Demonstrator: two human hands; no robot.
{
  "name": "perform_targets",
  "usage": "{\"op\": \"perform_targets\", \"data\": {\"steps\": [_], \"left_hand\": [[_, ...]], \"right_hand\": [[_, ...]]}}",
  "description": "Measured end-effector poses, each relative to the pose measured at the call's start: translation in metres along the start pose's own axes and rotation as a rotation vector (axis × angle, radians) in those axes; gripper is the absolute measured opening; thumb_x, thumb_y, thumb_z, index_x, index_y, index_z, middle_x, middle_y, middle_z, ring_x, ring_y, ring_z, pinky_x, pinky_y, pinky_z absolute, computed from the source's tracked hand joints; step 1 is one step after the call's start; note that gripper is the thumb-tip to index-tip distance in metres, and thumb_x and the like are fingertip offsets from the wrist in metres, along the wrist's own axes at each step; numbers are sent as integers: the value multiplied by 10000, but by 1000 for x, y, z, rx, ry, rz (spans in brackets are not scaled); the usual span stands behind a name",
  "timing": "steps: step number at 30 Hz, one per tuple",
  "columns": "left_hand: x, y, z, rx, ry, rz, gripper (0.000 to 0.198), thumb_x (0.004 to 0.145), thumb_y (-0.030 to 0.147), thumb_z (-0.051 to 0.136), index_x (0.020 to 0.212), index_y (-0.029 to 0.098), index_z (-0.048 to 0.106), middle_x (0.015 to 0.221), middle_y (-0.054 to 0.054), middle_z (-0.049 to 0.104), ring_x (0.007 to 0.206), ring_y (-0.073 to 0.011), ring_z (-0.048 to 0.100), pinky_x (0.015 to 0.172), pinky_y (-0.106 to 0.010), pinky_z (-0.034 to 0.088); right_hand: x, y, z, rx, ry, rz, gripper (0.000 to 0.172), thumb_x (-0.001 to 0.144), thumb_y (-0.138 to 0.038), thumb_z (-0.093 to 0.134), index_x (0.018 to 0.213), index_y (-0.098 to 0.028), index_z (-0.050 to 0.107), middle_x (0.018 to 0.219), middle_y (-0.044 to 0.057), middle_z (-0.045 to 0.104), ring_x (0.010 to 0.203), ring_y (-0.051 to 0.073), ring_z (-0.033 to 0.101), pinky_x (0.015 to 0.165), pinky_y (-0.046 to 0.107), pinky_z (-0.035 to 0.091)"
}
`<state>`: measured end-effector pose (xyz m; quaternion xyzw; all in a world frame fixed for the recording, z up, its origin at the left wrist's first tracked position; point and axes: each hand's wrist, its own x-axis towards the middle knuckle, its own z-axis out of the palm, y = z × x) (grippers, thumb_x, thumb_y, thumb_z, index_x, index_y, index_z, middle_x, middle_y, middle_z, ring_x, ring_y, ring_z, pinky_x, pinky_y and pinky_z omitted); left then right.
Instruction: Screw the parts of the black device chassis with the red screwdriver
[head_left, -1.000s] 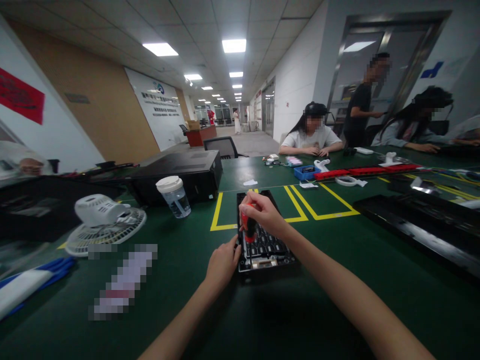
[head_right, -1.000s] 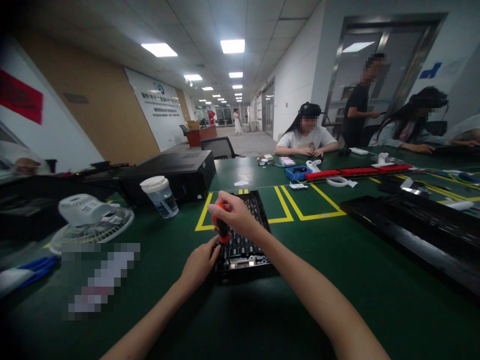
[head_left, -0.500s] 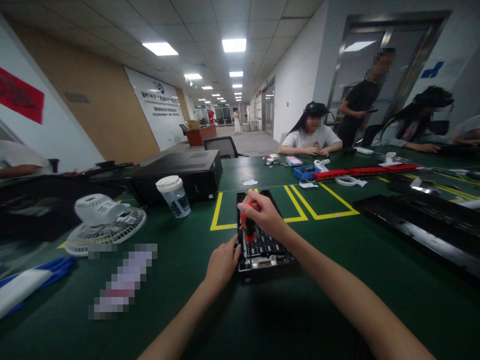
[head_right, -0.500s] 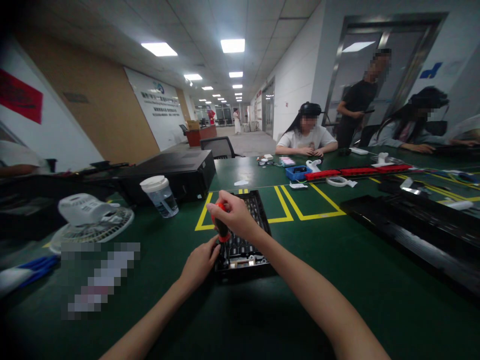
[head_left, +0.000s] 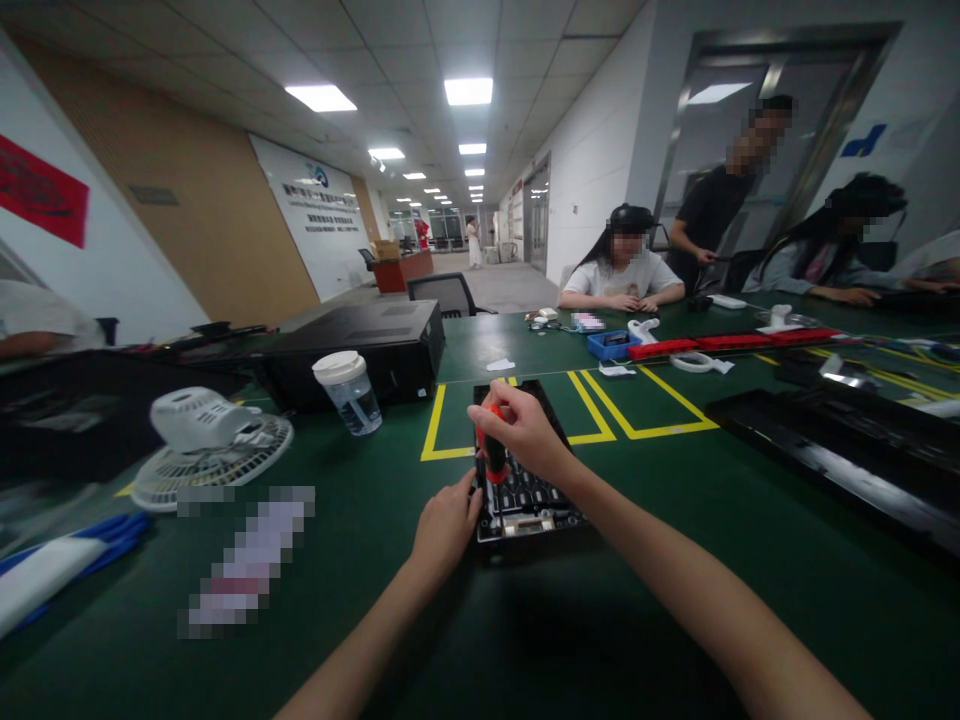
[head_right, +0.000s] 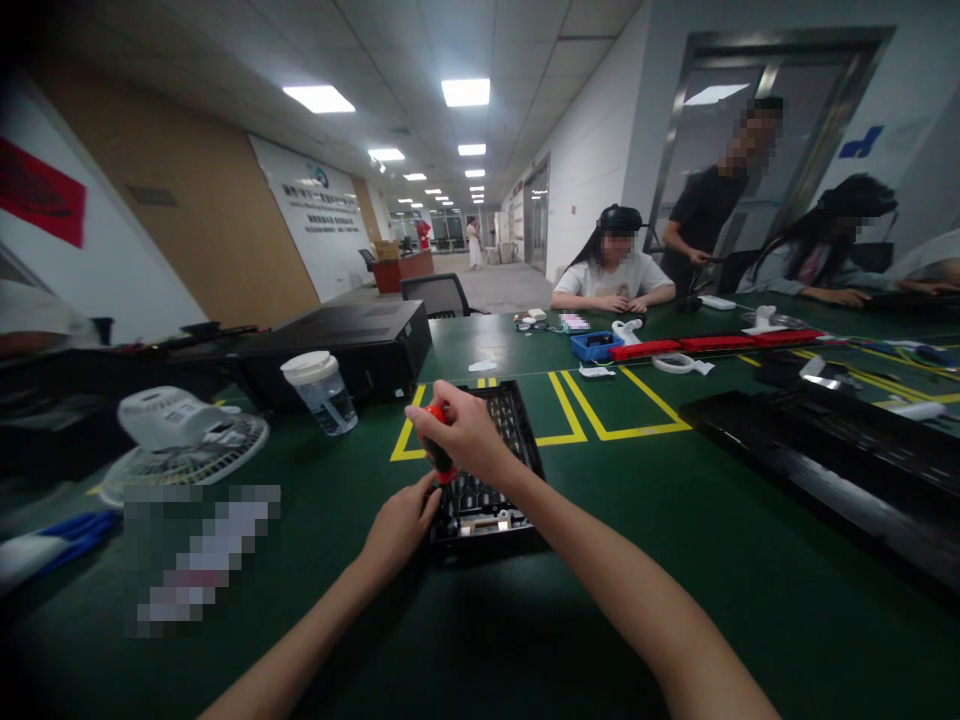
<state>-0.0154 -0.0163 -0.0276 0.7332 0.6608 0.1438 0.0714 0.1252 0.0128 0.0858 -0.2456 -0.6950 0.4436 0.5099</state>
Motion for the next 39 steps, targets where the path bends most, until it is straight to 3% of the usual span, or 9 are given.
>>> {"op": "perform_targets", "data": {"steps": [10,39], "left_hand": [[0,-2,2,5,19,8,400,912,339,294,1272,216,417,998,-79,650,902,-182,606,746,-251,404],[1,-2,3,15,22,5,405,910,349,304,1278,221,416,1004,-78,653,894,-186,611,737,-255,408]], "right_hand": [[3,1,-2,-266,63,-106,280,792,-381,552,648,-173,432,608,-36,464,542,88,442,517,218,352],[0,1,-2,-427,206,-124,337,795,-416,540,628,-179,368,563,-61,382,519,76,364,516,212,270]]}}
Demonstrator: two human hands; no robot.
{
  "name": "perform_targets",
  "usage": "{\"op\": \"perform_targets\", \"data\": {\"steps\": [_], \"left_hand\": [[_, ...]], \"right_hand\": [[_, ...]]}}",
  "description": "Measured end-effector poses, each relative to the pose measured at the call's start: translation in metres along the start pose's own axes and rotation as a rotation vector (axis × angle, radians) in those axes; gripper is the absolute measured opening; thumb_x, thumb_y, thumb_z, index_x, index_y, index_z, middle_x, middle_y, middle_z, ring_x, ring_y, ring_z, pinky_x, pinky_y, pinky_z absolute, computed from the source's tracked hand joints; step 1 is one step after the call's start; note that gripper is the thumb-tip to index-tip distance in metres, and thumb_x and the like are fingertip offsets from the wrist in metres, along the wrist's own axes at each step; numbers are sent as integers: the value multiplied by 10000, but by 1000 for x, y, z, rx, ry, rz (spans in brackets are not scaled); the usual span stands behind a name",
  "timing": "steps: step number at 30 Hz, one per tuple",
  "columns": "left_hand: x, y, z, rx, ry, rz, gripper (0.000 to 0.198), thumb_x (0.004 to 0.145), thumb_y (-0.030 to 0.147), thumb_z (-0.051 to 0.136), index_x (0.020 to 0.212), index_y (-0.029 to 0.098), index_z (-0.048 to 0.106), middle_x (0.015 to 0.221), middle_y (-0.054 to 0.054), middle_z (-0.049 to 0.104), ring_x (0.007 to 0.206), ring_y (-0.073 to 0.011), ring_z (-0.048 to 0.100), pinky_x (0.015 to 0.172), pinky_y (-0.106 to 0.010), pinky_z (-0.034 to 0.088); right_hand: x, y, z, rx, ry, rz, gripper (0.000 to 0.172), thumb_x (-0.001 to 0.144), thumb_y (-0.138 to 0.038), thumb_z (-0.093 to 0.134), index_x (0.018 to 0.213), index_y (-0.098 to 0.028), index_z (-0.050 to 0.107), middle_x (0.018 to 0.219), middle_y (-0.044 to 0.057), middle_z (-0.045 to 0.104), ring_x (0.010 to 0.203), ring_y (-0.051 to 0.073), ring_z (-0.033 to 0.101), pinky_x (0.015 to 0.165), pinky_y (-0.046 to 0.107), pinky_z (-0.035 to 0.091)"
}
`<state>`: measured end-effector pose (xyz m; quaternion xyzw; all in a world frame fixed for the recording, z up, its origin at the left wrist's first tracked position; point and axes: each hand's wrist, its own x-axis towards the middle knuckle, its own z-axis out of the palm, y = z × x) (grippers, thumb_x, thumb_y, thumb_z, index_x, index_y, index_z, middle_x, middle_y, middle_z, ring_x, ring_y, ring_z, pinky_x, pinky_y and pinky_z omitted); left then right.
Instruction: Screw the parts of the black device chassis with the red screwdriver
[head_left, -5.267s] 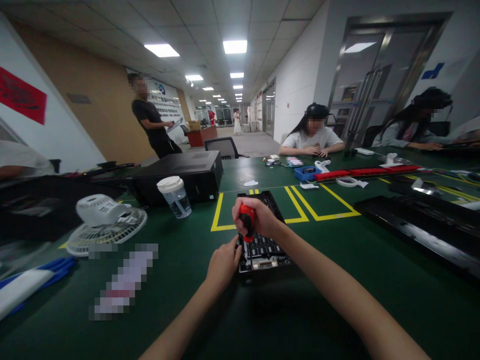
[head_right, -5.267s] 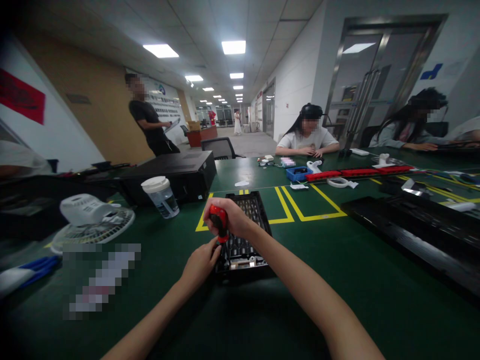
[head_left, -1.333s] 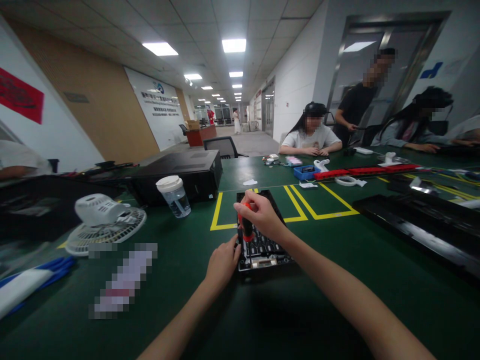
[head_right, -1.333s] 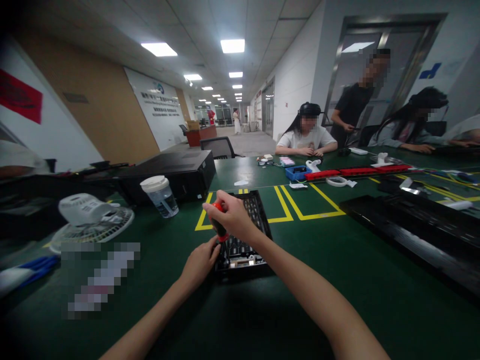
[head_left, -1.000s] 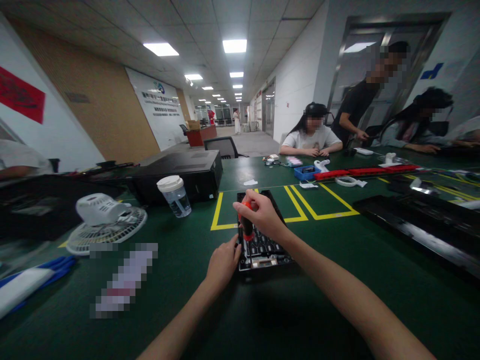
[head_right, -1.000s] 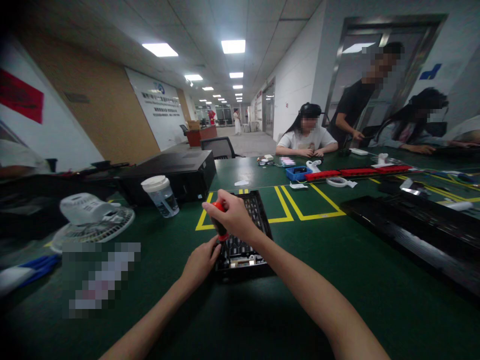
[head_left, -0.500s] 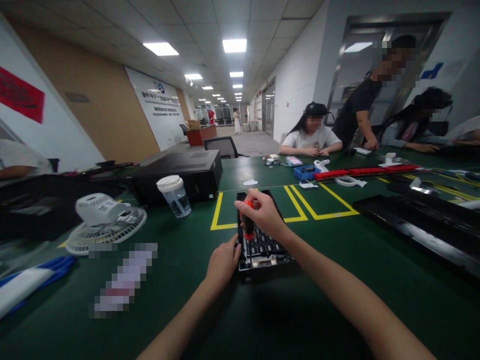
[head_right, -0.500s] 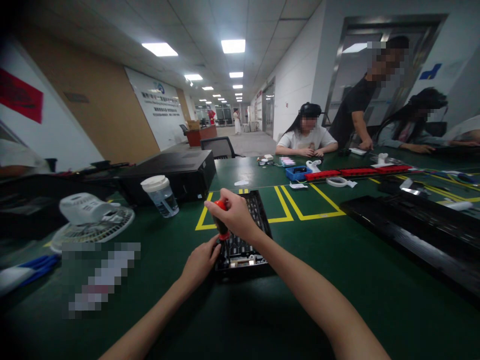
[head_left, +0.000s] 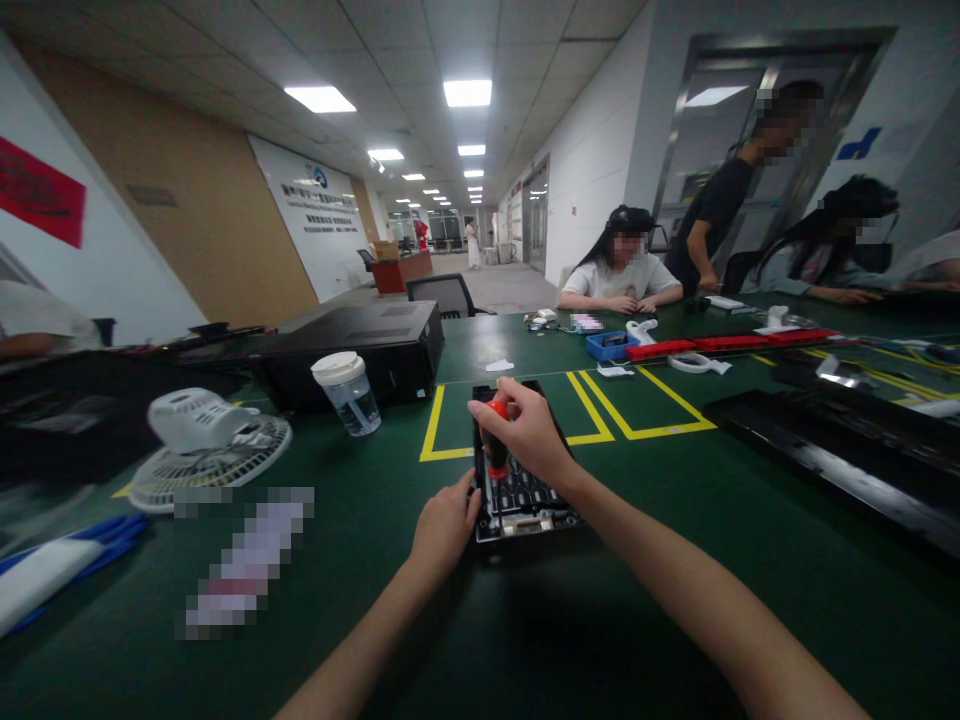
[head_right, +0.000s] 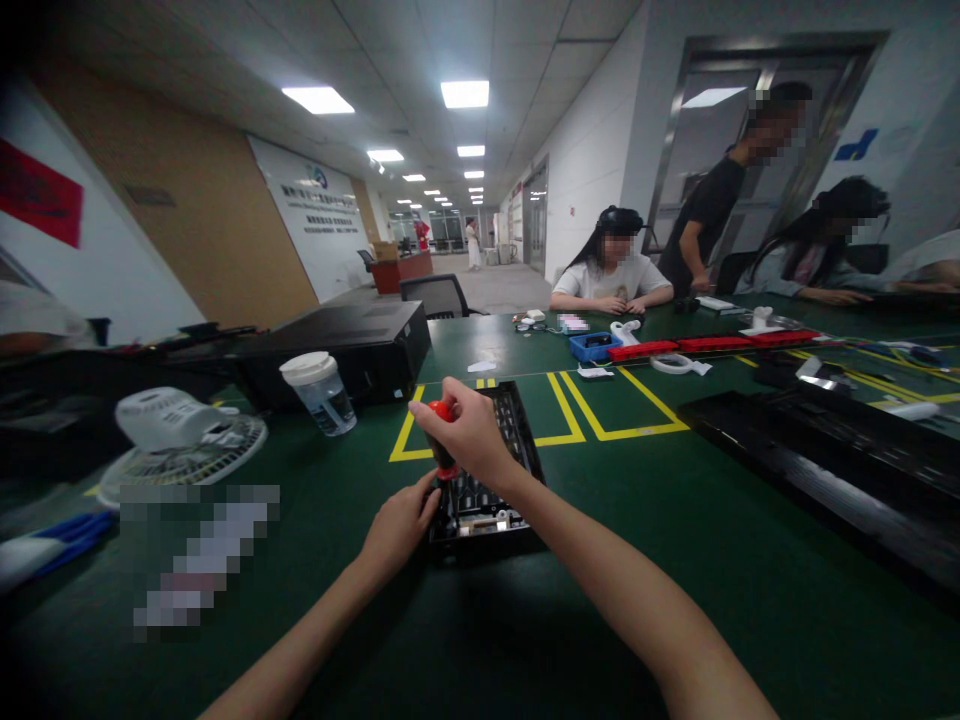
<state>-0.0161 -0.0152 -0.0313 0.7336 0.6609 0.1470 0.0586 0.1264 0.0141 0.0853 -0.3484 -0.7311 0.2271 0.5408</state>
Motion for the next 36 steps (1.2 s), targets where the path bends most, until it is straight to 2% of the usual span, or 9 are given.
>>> {"op": "perform_targets", "data": {"steps": [11,17,23,27,30,33,36], "left_hand": [[0,-1,-1,-17,-1,12,406,910,347,301,1280,222,415,1015,-78,651,922,-186,605,760,-258,413],[0,0,-2,-1,-9,-5,415,914,354,289,1283,213,415,1021,-81,649,929,-185,603,769,-262,412],[0,1,-3,-7,-28,-12,419,915,353,286,1287,207,414,1019,-82,651,929,-183,604,769,-259,411],[0,1,-3,-15,-19,-10,410,913,348,296,1283,217,411,1027,-79,649,932,-182,604,759,-255,410],[0,1,-3,-17,-11,2,397,913,340,300,1275,225,414,1043,-76,643,935,-181,602,767,-254,405],[0,1,-3,-25,-9,10,391,912,335,304,1270,226,416,1057,-76,638,948,-179,597,781,-254,402],[0,2,-4,-15,-15,-4,394,911,341,306,1272,225,413,1044,-77,640,939,-181,600,770,-256,403]], "right_hand": [[0,-1,0,-50,34,0,341,782,-416,544,617,-184,355,539,-70,355,494,75,339,502,208,261],[3,4,1,29,-26,-5,269,802,-374,509,648,-176,410,590,-58,408,538,82,383,551,208,315],[2,6,3,124,-114,1,277,848,-348,448,673,-151,534,635,-19,500,607,106,471,616,228,378],[1,4,4,250,-191,47,243,829,-335,491,729,-137,590,682,1,567,595,105,533,585,224,421],[2,1,4,450,-270,92,216,797,-334,547,791,-126,603,663,7,592,600,117,591,594,242,475],[3,-1,4,662,-349,132,230,770,-337,585,855,-124,602,762,34,628,643,124,631,625,274,525],[4,1,3,711,-396,139,220,733,-333,632,783,-124,585,724,22,630,566,98,611,547,228,508]]}}
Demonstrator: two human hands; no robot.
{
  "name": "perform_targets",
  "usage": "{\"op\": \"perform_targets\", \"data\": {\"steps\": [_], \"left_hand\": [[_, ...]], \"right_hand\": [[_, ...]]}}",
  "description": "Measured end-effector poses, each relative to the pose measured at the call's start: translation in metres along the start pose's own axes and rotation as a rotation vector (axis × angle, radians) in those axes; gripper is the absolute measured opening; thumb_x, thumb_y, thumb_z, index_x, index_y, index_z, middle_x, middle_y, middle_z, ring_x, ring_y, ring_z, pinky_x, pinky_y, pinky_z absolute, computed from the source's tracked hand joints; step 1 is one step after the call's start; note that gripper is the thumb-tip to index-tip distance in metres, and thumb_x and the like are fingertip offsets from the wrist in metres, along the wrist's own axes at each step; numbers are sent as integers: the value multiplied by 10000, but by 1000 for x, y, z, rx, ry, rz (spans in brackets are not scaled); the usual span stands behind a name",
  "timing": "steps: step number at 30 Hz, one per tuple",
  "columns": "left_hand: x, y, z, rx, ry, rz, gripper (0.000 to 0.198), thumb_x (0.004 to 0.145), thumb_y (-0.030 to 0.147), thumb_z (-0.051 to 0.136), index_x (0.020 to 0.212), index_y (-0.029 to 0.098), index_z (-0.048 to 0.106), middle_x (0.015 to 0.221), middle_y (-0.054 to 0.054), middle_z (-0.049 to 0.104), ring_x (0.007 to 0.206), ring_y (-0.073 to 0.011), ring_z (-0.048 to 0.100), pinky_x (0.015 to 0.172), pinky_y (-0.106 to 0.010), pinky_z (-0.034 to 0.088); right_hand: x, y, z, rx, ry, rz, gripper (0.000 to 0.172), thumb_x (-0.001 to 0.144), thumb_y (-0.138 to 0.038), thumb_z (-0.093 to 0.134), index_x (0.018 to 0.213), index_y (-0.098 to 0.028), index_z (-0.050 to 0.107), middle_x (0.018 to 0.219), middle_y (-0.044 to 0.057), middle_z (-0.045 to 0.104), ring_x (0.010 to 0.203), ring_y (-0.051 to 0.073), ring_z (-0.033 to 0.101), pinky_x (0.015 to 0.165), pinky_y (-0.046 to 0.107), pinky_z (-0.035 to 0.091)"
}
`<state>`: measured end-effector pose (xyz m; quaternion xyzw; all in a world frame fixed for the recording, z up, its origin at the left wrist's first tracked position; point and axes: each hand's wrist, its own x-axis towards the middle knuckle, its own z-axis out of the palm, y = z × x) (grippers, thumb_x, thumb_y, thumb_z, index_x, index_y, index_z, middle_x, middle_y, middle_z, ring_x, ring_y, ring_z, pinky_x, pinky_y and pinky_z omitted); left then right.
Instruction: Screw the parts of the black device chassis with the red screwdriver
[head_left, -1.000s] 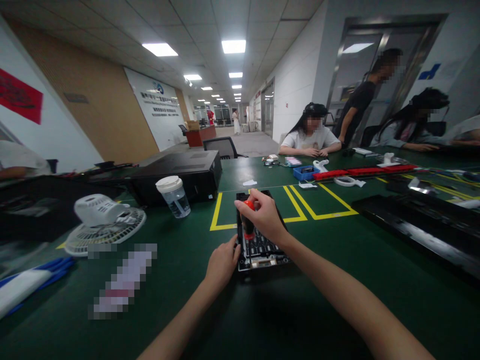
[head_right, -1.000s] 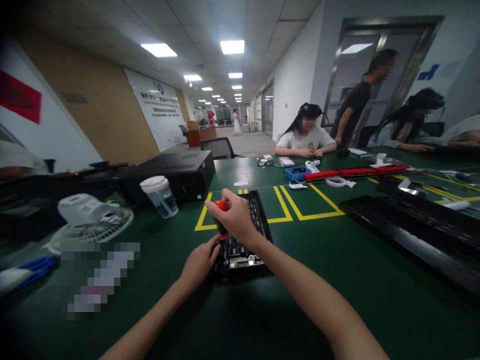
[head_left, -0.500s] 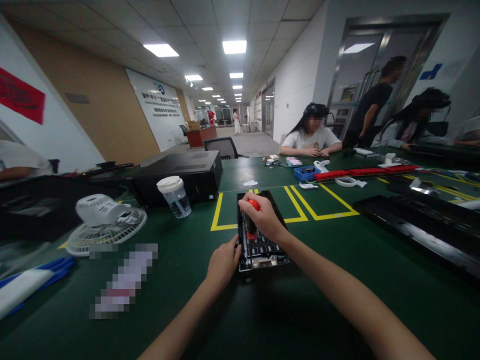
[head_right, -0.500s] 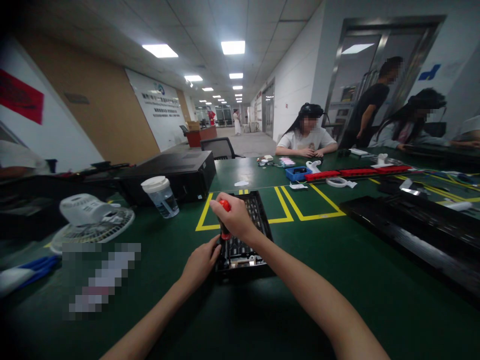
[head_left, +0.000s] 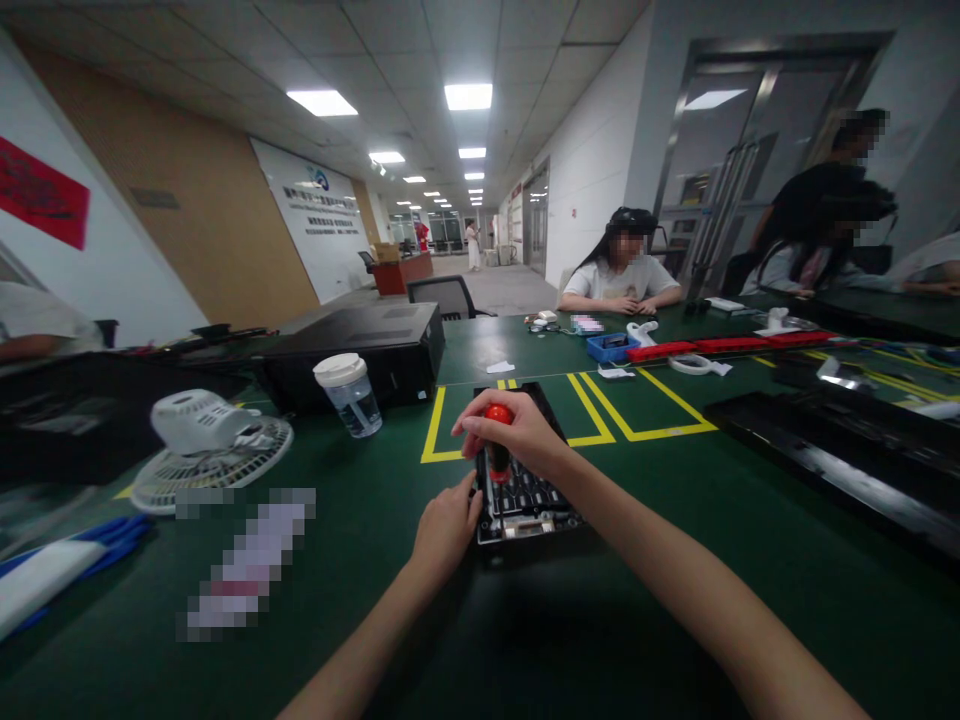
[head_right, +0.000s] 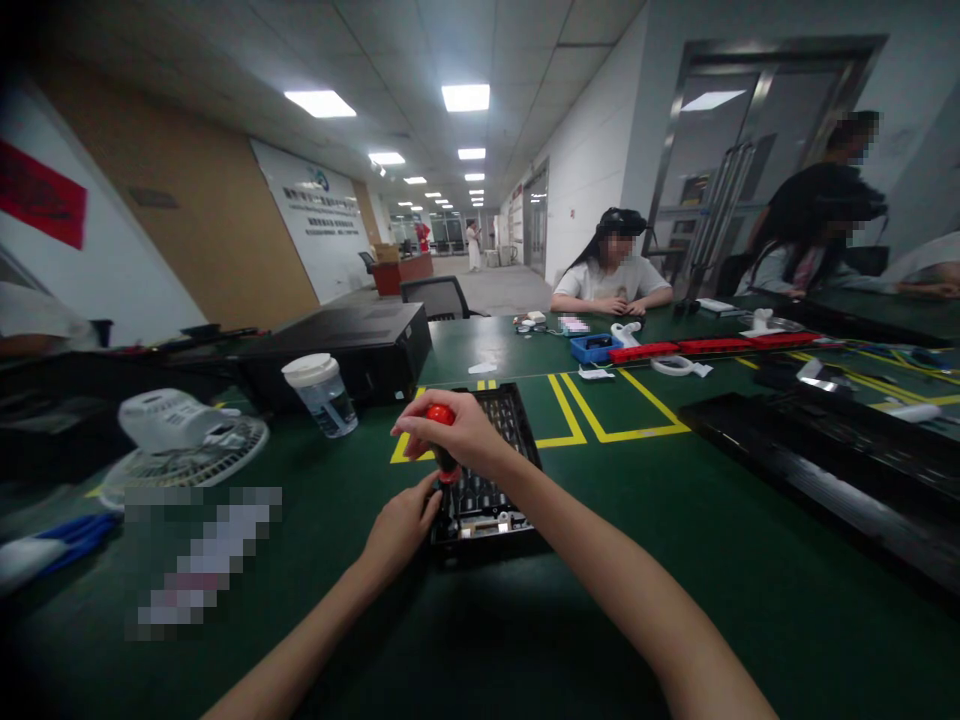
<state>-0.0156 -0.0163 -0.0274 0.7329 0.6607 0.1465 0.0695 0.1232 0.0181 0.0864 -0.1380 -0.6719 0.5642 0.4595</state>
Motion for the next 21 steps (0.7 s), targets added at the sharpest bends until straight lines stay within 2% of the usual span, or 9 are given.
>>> {"op": "perform_targets", "data": {"steps": [3,5,9,15,21], "left_hand": [[0,1,-1,22,-5,-4,392,912,340,299,1272,231,411,1029,-71,643,924,-184,603,752,-257,404],[-1,0,-1,32,-3,0,394,913,341,293,1275,234,406,1029,-70,643,921,-184,603,750,-257,404],[-1,-1,0,29,1,9,395,914,341,290,1275,226,403,1009,-74,646,913,-183,605,742,-256,406],[1,-1,1,35,-8,-9,353,912,339,301,1198,212,464,970,-78,652,903,-183,610,747,-257,405],[0,-2,2,14,11,8,329,913,338,303,1142,208,500,966,-77,655,902,-182,612,747,-256,407]], "right_hand": [[1,4,-3,19,-28,13,233,705,-330,661,702,-137,532,558,-31,567,467,79,552,470,191,453],[2,7,-4,84,-58,16,242,744,-349,605,669,-138,513,530,-40,533,439,79,524,456,199,439],[6,9,-7,260,-177,33,302,803,-332,393,691,-110,564,574,3,536,471,115,538,475,247,451],[11,8,-12,303,-332,101,246,743,-289,428,732,-98,582,622,34,555,558,155,568,546,293,472],[16,16,-14,404,-430,69,239,727,-319,431,690,-115,550,666,45,552,551,170,573,549,333,480]]}}
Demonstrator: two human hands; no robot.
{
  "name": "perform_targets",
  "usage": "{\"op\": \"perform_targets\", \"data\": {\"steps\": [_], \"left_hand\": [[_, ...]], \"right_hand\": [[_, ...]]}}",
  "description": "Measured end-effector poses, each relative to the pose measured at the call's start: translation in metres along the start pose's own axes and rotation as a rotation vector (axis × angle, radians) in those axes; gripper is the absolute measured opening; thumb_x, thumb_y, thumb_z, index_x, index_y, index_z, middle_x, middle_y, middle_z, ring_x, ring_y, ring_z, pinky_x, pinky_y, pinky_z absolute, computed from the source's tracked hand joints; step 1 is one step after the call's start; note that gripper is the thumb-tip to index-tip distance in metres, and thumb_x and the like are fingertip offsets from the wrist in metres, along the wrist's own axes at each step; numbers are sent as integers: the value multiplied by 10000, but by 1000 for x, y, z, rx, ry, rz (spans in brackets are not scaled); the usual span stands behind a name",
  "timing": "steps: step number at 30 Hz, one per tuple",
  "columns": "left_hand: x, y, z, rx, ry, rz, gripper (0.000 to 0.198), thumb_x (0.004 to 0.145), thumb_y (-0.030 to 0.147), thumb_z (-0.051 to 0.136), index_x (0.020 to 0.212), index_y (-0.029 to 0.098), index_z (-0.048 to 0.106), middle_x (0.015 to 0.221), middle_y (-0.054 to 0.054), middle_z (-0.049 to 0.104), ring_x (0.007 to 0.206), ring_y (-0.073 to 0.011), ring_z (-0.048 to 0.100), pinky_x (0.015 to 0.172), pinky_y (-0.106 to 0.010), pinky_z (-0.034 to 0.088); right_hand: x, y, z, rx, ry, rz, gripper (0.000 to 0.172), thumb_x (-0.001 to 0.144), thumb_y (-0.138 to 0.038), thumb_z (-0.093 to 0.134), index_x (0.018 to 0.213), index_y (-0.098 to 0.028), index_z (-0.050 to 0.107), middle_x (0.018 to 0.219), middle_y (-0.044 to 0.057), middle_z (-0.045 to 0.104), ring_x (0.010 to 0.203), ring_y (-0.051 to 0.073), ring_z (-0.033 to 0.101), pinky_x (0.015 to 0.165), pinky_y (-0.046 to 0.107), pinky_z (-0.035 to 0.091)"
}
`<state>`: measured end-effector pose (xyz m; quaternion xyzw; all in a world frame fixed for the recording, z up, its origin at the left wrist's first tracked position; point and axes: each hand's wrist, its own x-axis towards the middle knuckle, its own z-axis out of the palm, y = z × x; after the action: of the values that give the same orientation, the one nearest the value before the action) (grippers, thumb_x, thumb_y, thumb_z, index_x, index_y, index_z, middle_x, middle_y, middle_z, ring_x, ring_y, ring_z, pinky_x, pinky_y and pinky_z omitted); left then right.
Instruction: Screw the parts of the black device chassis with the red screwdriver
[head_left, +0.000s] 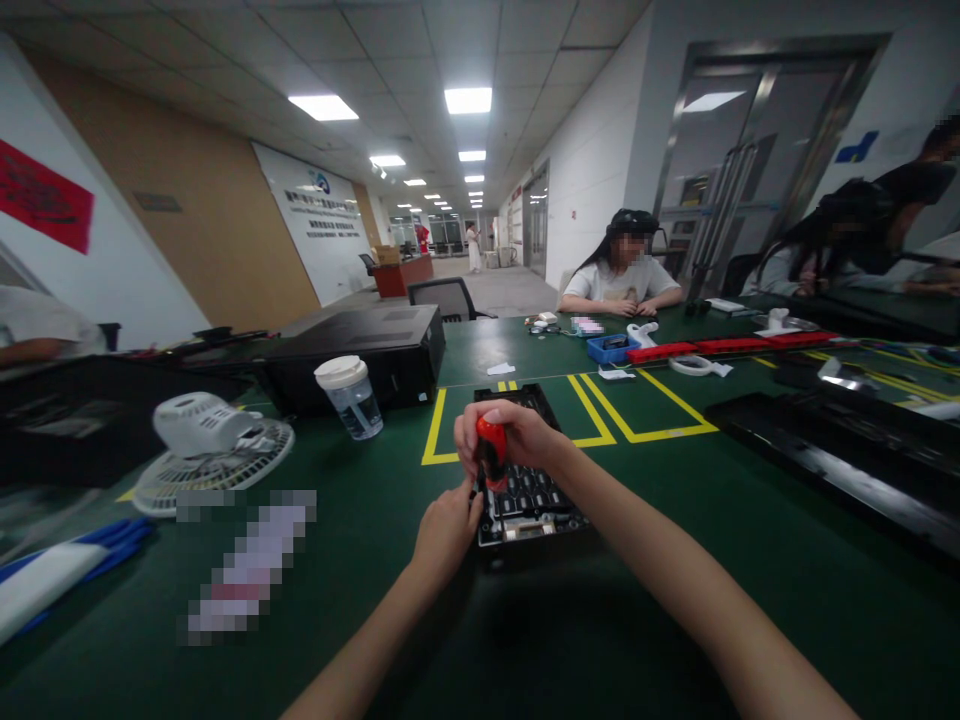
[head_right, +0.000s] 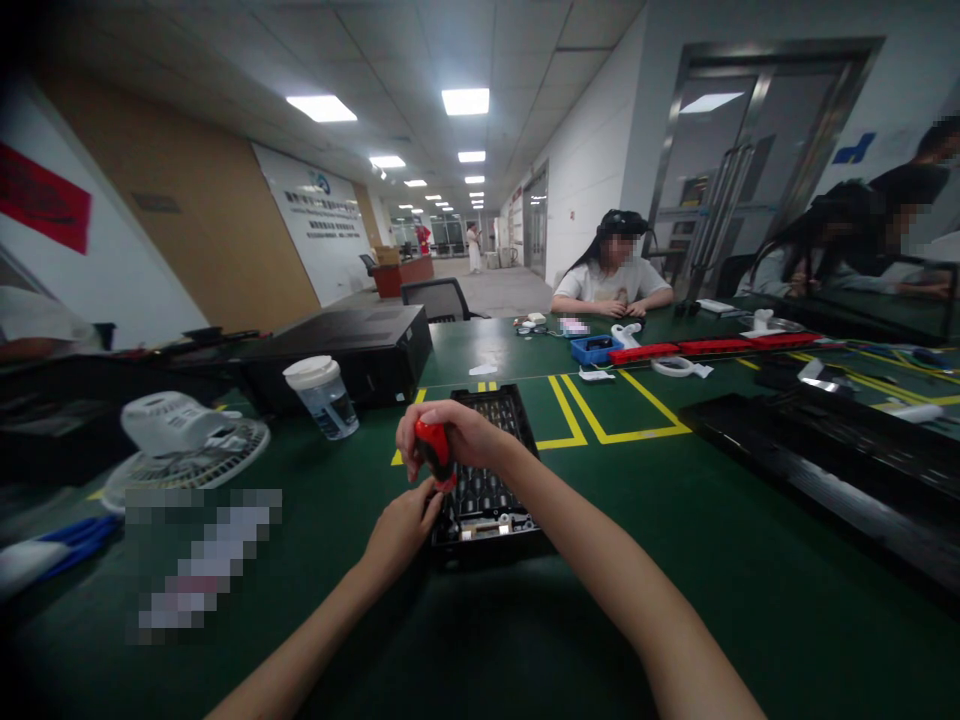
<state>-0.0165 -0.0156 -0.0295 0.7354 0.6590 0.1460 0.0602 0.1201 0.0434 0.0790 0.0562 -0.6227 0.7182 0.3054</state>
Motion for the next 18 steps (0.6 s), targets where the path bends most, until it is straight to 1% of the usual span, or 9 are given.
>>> {"op": "perform_targets", "data": {"steps": [6,9,13,15,18], "left_hand": [[1,2,-1,13,-28,-33,345,910,324,321,1198,213,475,1027,-86,644,964,-190,598,779,-263,403],[1,3,-2,20,-27,-28,348,913,326,314,1202,219,474,1012,-81,647,950,-187,601,775,-261,403],[0,2,-2,39,-28,-19,372,912,341,307,1232,216,450,982,-82,651,883,-184,614,733,-258,407],[0,2,-2,38,-22,-14,390,913,346,301,1255,212,431,992,-86,649,879,-183,613,728,-257,406],[0,1,-2,30,-14,-3,402,915,351,290,1266,208,423,1001,-88,646,882,-182,611,729,-256,406]], "right_hand": [[4,4,-7,9,-19,93,287,693,-399,365,695,-143,496,693,92,592,581,197,586,552,379,509],[5,4,-11,2,-15,110,282,688,-394,355,702,-147,489,639,75,579,530,185,571,518,370,507],[4,7,-13,35,19,104,230,708,-346,344,682,-161,478,529,17,521,390,139,487,397,285,430],[3,8,-14,61,30,103,207,708,-320,346,659,-167,475,497,0,491,362,127,455,367,257,387],[2,7,-14,104,7,74,198,696,-307,357,621,-168,475,485,-6,469,348,119,438,353,244,354]]}}
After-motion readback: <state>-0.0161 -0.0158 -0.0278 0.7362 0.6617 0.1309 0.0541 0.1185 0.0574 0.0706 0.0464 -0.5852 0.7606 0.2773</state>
